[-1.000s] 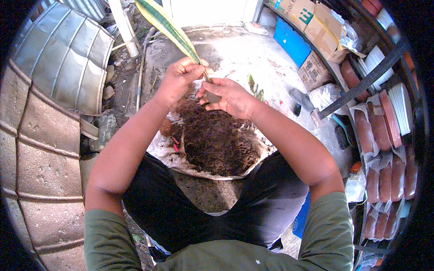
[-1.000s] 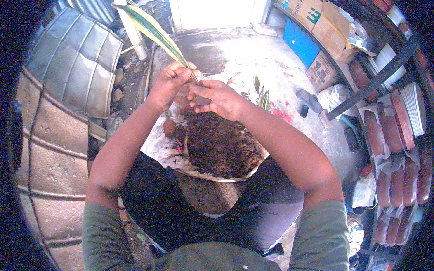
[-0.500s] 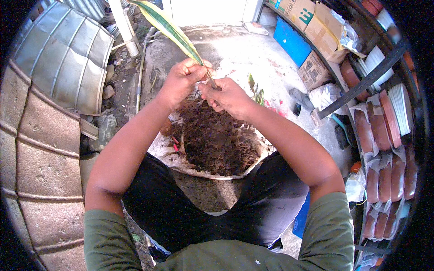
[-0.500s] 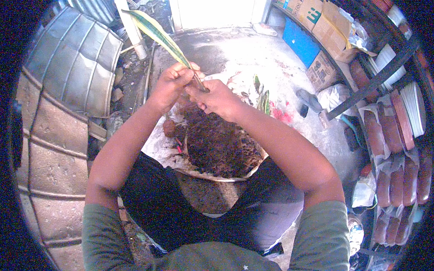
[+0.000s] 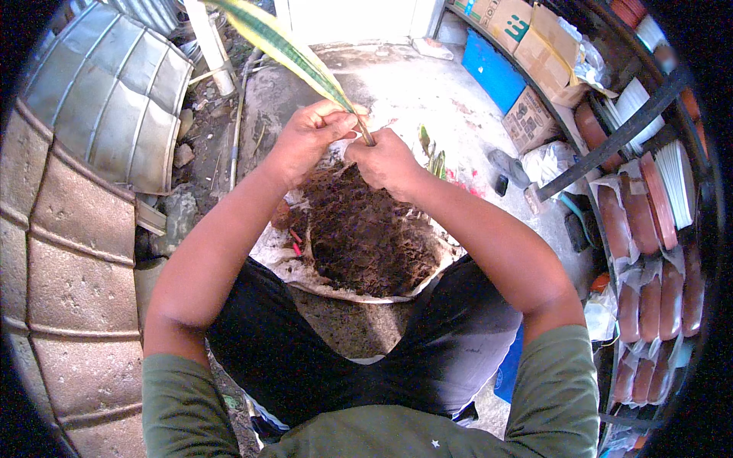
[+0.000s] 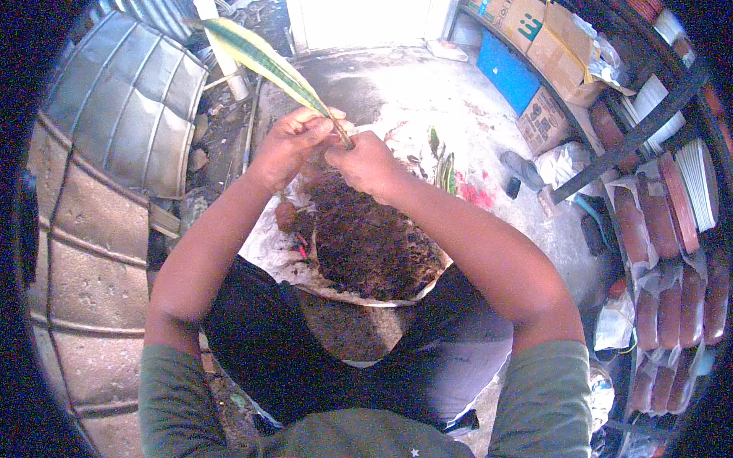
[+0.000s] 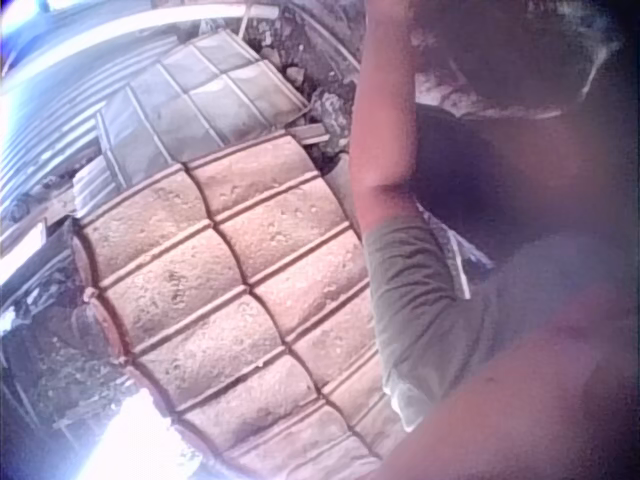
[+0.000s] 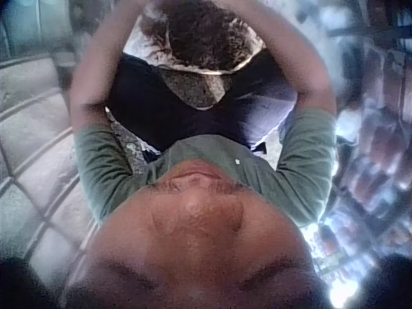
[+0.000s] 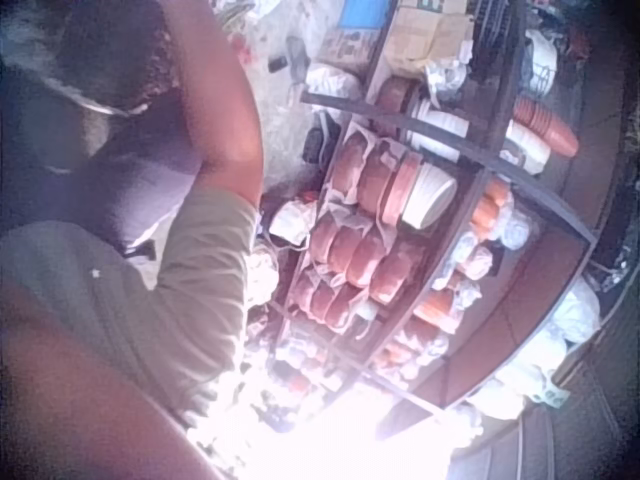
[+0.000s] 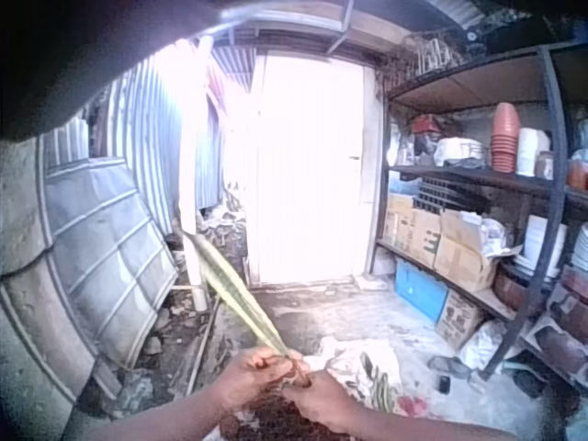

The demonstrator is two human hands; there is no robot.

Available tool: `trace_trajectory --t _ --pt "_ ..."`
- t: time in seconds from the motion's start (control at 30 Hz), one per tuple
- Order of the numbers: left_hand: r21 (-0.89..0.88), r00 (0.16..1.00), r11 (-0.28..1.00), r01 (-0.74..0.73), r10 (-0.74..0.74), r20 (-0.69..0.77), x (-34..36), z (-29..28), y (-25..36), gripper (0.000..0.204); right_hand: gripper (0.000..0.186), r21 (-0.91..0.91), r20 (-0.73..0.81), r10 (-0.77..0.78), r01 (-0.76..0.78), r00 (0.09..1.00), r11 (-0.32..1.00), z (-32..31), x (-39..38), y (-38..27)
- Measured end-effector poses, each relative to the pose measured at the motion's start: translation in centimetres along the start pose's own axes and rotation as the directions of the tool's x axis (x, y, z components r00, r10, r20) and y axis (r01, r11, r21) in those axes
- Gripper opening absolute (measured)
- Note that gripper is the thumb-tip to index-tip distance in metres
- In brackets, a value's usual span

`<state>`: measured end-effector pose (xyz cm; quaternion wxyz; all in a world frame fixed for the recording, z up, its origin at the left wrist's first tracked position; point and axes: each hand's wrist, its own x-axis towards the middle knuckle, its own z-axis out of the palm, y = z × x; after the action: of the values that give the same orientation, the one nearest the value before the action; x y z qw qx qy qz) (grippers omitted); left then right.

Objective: The person sits cross-legged and wraps a small plant stem with a dark material, repeatedly adding and adjusting the wrapping by hand. The person handles soil from a nearby pile and continues to wrap the stem, occasionally picking up additional soil.

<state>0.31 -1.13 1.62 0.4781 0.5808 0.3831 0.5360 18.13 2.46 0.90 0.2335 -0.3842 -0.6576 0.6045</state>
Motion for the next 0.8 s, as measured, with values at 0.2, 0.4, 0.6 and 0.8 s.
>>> trace_trajectory --t 0.2,0.4,0.6,0.8 --pt "0.075 0.999 0.996 0.042 -0.040 -0.035 -0.1 -0.4 -0.2 0.024 0.019 0.246 0.283 -0.001 -0.072 0.959 0.967 -1.3 1.1 1.6" --pt "0.019 0.974 0.993 0.113 -0.107 -0.198 0.1 -0.6 0.1 0.021 0.023 0.443 0.211 -0.073 -0.029 0.975 0.896 -0.5 -0.2 0.7" --pt "0.082 0.973 0.995 0.052 -0.031 -0.230 0.5 -0.7 -0.7 0.017 0.025 0.230 0.249 -0.084 0.026 0.965 0.973 -1.3 0.7 1.2" --pt "0.058 0.979 0.996 0.062 -0.049 -0.198 -0.2 0.9 0.5 0.023 0.035 -0.310 -0.017 -0.102 0.092 0.995 0.946 0.1 -0.3 -0.2"
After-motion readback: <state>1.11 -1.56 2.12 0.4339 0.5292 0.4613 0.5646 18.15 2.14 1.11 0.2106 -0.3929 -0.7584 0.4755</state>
